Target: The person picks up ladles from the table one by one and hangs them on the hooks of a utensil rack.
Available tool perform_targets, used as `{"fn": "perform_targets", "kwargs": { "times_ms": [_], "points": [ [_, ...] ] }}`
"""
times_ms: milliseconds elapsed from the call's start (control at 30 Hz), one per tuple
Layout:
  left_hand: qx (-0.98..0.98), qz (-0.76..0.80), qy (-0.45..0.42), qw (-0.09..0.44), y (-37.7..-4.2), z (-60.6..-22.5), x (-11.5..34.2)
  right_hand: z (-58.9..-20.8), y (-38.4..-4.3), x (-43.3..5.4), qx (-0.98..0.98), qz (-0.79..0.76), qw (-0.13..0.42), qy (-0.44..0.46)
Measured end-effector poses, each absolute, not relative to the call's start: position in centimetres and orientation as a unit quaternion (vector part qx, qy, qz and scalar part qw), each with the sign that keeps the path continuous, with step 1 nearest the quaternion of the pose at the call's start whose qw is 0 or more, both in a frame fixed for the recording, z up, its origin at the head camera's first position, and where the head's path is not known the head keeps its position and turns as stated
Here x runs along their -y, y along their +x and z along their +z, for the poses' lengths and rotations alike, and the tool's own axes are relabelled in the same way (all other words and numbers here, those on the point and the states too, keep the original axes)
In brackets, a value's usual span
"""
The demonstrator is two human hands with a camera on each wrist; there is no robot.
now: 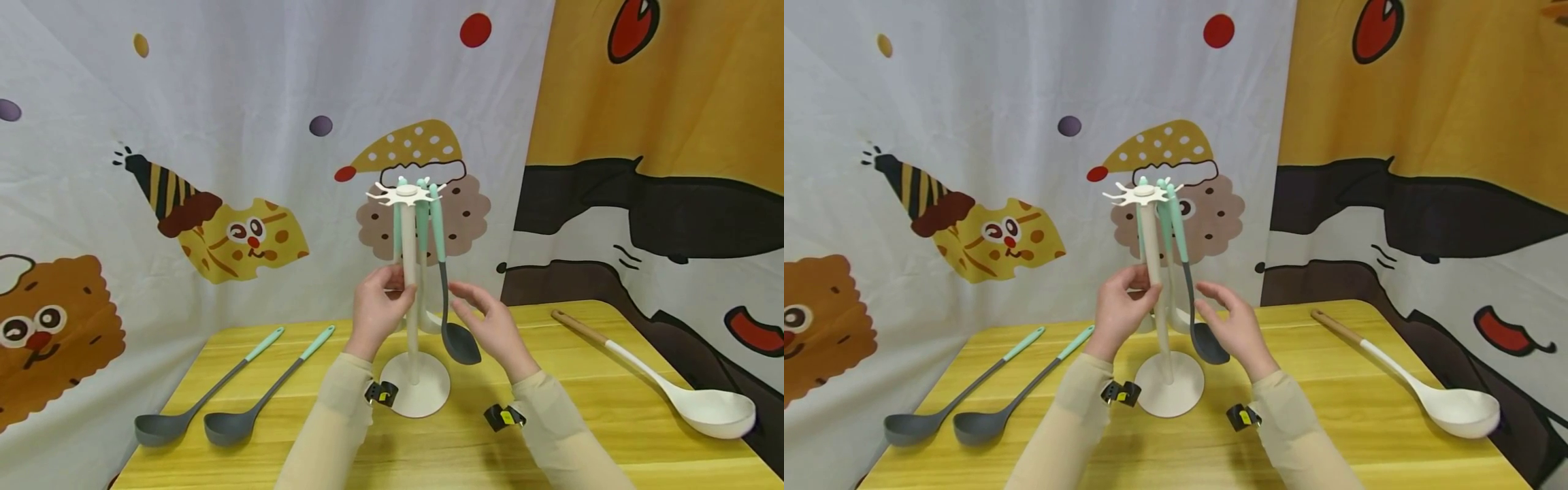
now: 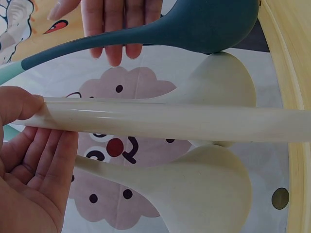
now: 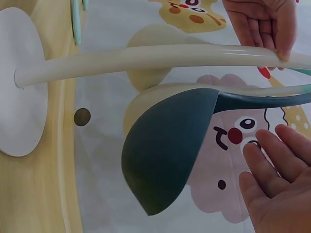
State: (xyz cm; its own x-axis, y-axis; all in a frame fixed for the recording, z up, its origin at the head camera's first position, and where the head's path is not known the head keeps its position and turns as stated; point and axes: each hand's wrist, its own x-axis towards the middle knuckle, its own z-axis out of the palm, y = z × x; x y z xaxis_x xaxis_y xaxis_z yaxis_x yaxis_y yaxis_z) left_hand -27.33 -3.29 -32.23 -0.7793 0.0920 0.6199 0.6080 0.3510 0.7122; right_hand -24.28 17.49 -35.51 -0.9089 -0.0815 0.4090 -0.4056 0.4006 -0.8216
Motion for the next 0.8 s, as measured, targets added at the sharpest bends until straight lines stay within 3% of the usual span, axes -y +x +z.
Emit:
{"fn": "perform_targets", "kwargs": {
  "times_ms": [800],
  "points": [
    [0.784,-0.524,-0.222,0.249,-27.3,-32.3,3.3,-36.8,-23.9,-18.7,0.834,0.495,0.120,0.210]
  ]
}}
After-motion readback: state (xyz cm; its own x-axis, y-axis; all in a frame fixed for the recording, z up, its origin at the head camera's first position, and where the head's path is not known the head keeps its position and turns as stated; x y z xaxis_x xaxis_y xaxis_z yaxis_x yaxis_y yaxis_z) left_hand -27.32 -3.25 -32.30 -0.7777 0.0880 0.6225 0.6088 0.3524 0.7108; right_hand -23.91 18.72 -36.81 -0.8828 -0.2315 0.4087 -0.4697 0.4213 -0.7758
